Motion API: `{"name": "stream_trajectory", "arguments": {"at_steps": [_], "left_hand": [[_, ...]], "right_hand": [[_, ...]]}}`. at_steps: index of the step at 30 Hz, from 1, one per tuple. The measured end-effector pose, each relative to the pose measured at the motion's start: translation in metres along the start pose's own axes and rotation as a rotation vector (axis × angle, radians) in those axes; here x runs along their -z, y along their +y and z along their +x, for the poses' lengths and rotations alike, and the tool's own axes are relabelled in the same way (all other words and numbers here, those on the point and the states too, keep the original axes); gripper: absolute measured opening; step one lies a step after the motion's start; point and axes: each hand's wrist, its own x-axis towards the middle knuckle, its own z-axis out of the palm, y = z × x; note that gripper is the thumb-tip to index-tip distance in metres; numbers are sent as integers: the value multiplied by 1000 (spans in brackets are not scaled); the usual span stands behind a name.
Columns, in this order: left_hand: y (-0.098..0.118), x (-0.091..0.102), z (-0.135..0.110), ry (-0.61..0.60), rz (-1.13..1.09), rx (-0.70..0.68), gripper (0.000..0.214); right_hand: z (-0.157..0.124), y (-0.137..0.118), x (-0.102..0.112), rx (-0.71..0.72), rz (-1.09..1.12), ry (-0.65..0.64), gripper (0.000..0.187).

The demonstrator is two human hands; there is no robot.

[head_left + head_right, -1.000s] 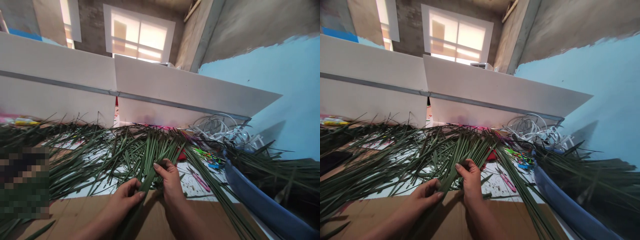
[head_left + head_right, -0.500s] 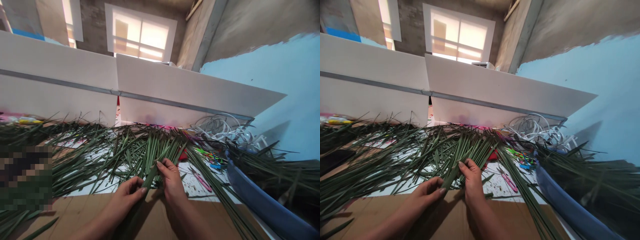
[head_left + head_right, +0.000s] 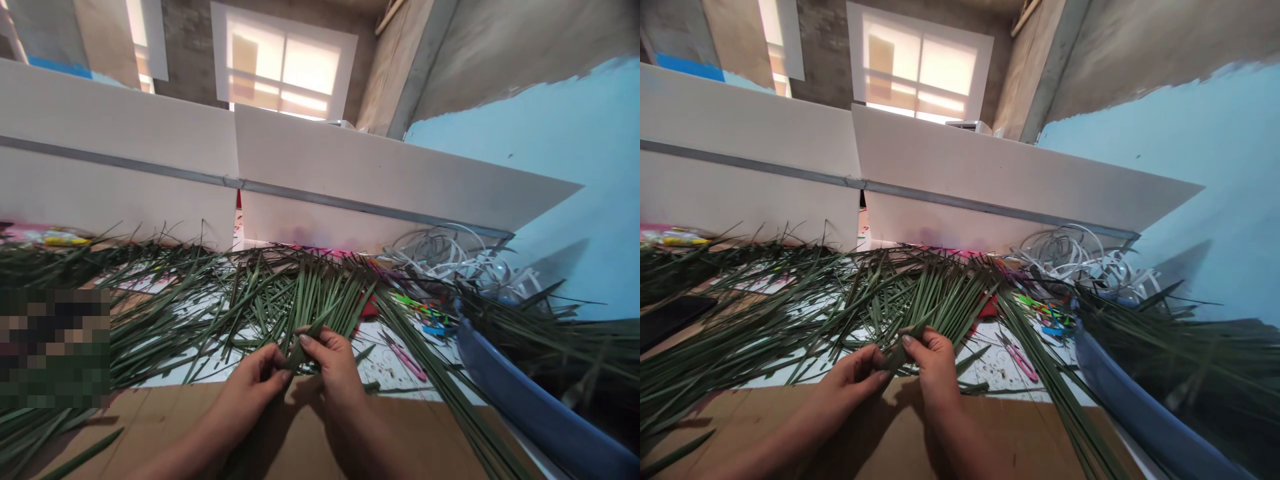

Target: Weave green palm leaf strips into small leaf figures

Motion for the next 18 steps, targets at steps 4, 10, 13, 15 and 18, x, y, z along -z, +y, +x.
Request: {"name": "stream_trajectory", "arguments": {"at_steps": [4, 10, 13, 15, 18], "left_hand": [[6, -1, -1, -22, 33, 8, 27], [1, -3, -2, -56, 29, 19, 28], [-1, -4, -4, -70, 28, 23, 26], [-1, -4, -4, -69, 29, 33, 26], [-2, -3, -3, -38, 22, 36, 28]], "right_hand": [[5, -8, 5, 29, 20, 69, 30], [15, -15, 16, 79, 19, 136, 29], [21, -23, 22, 113, 33, 172, 29], [24, -29, 26, 133, 37, 187, 29], [25, -32, 27, 115, 63, 183, 35]]}}
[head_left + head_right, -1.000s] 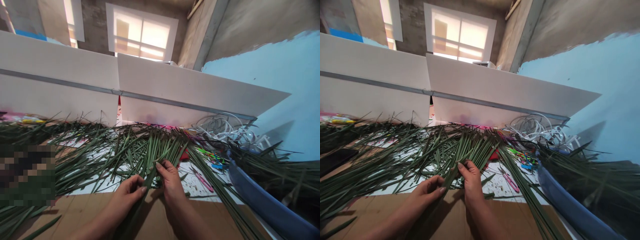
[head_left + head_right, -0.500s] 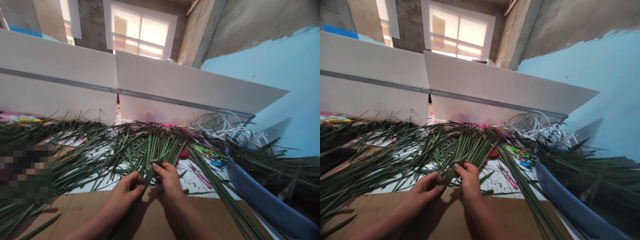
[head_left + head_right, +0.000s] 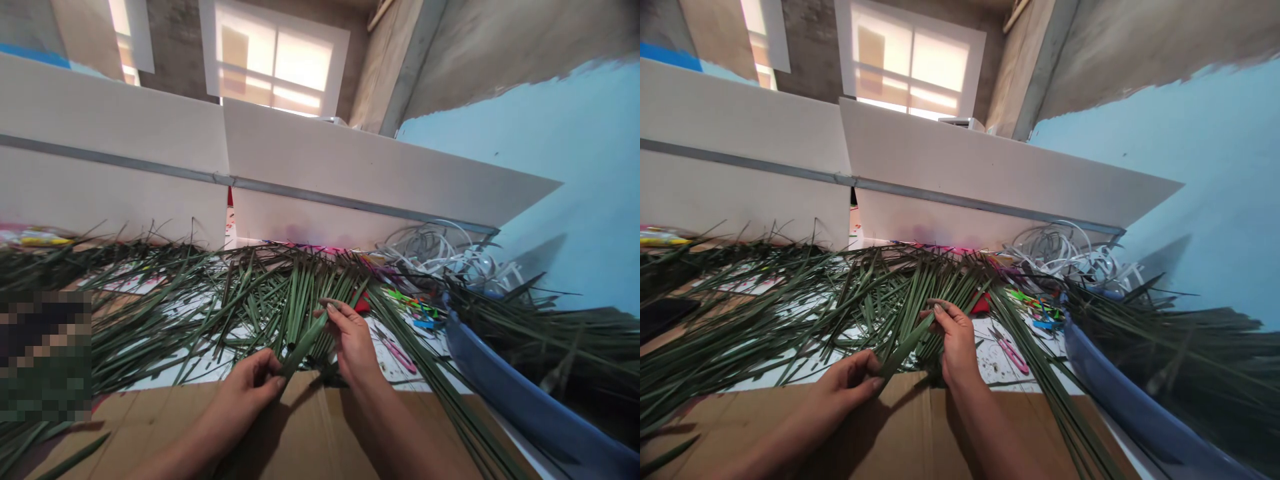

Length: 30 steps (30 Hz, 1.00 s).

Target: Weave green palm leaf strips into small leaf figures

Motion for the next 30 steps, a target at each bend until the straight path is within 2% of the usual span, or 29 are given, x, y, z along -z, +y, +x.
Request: {"name": "stream_trajectory", "arguments": {"at_steps": [3, 10, 16, 21, 26, 30], "left_hand": [[-3, 1, 2, 41, -26, 1, 32], [-10, 2, 4, 72, -21, 2, 30], [-4, -1, 1, 32, -95, 57, 34], [-4, -1, 0, 31, -115, 18, 33], [-3, 2, 1, 89, -120, 22, 33], [2, 5, 3, 35, -90, 43, 34]], "right_hand": [[-3, 4, -1, -47, 12, -31, 39], [-9, 14, -4, -92, -46, -79, 27], [-9, 17, -5, -61, -56, -118, 24], [-16, 23, -10, -84, -1, -110, 27], [-31, 27, -17, -155, -100, -276, 21], [-30, 26, -16, -101, -101, -198, 20]]}}
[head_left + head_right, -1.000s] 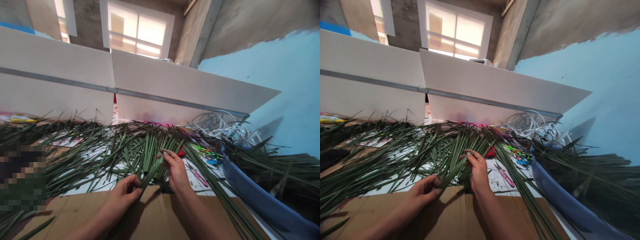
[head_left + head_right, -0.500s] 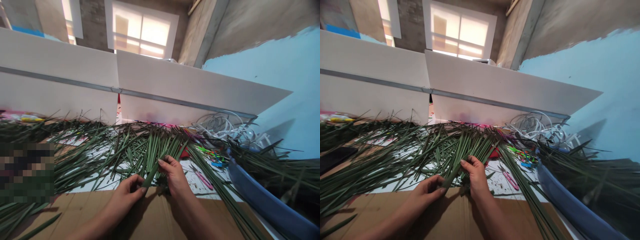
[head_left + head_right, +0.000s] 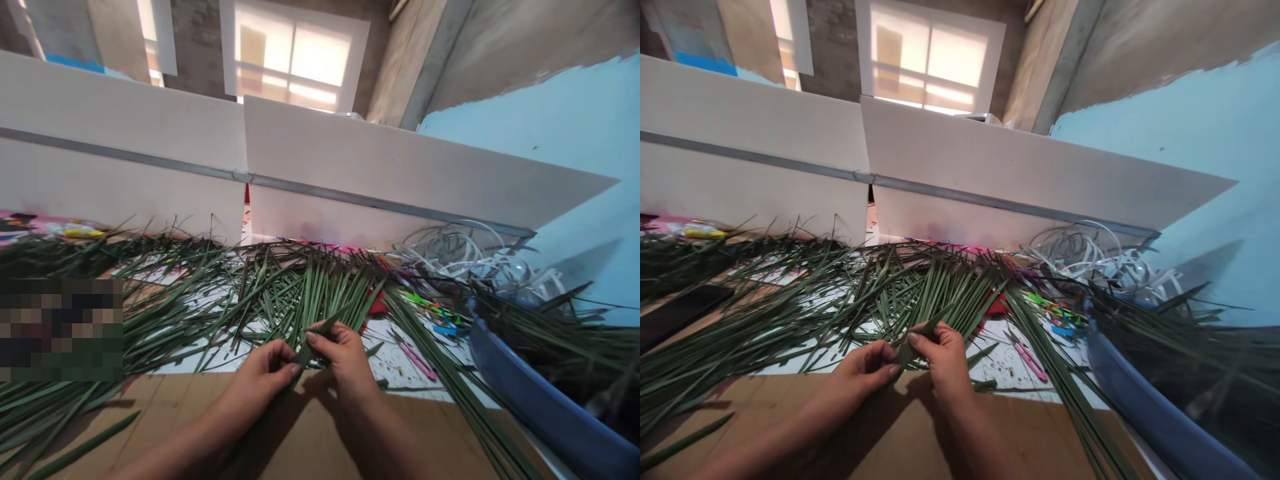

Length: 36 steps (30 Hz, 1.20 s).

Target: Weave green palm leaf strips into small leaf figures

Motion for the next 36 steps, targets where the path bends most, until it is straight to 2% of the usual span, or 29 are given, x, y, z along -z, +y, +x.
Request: {"name": "stream_trajectory", "arguments": {"at_steps": [6, 11, 18, 23, 27, 31, 34, 36], "left_hand": [[3, 5, 1, -92, 87, 62, 27], [-1, 12, 7, -121, 151, 50, 22], [18, 38, 14, -239, 228, 86, 14], [17, 58, 24, -157, 197, 72, 29], [3, 60, 32, -137, 118, 67, 41], [-14, 42, 27, -126, -134, 85, 43], [-22, 24, 17, -82, -377, 96, 39], [-22, 17, 12, -58, -431, 89, 37]], "right_hand": [[22, -12, 24, 168, -20, 231, 24], [40, -26, 49, 259, 18, 356, 29], [58, -44, 85, 381, 76, 489, 34], [61, -48, 94, 401, 98, 508, 36], [59, -47, 90, 355, 123, 474, 38], [43, -29, 61, 213, 100, 336, 38], [22, -4, 28, 64, 48, 160, 36], [8, 10, 11, -81, 16, -90, 33]]}}
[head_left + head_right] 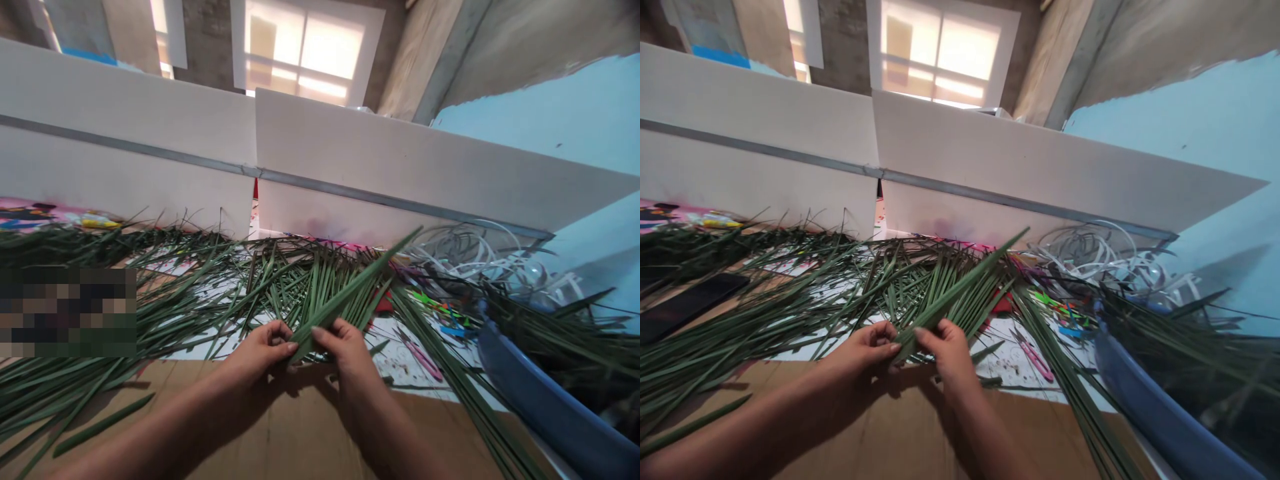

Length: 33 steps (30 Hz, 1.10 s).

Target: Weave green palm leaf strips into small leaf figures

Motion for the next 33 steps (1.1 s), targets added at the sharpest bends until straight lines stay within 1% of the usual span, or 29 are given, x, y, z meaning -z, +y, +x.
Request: {"name": "stream_trajectory", "arguments": {"at_steps": [2, 5, 7, 10, 12, 14, 17, 19, 20, 22, 23, 24, 26, 28, 31, 33], "left_hand": [[2, -3, -2, -17, 27, 36, 35], [8, -2, -2, -49, 47, 102, 30], [10, -1, -1, -37, 28, 85, 27], [9, -2, -2, 5, 16, 36, 28], [7, -6, -5, 37, -15, 30, 26], [6, -12, -10, 60, -47, 38, 23], [5, -17, -13, 63, -36, 32, 22], [9, -15, -11, 45, 8, 1, 22], [13, -12, -9, 30, 54, -10, 21], [26, -4, -4, 6, 191, -18, 18], [34, 2, -1, -12, 284, -6, 16], [42, 7, 1, -2, 351, -10, 14], [57, 18, 4, 65, 409, -39, 15], [68, 28, 7, 168, 394, -105, 17], [78, 39, 12, 320, 247, -199, 20], [77, 40, 13, 379, 82, -261, 27]], "right_hand": [[-6, 8, -8, -17, -28, -97, 31], [-8, 8, -7, -26, -46, -99, 31], [-6, 7, -4, -45, -45, -85, 32], [-6, 10, -3, -72, -31, -121, 32], [-8, 14, -6, -70, -27, -163, 31], [-11, 15, -9, -51, -22, -171, 27], [-15, 14, -12, -59, -29, -140, 25], [-15, 9, -11, -73, -42, -107, 27], [-14, 5, -9, -62, -47, -71, 27], [-9, -7, -2, 5, -32, 55, 26], [-7, -14, 2, 54, -18, 141, 23], [-4, -21, 7, 98, 6, 205, 24], [0, -35, 16, 149, 23, 239, 27], [4, -45, 22, 122, 28, 224, 30], [6, -48, 24, 89, 85, 253, 36], [6, -44, 21, 101, 110, 296, 38]]}}
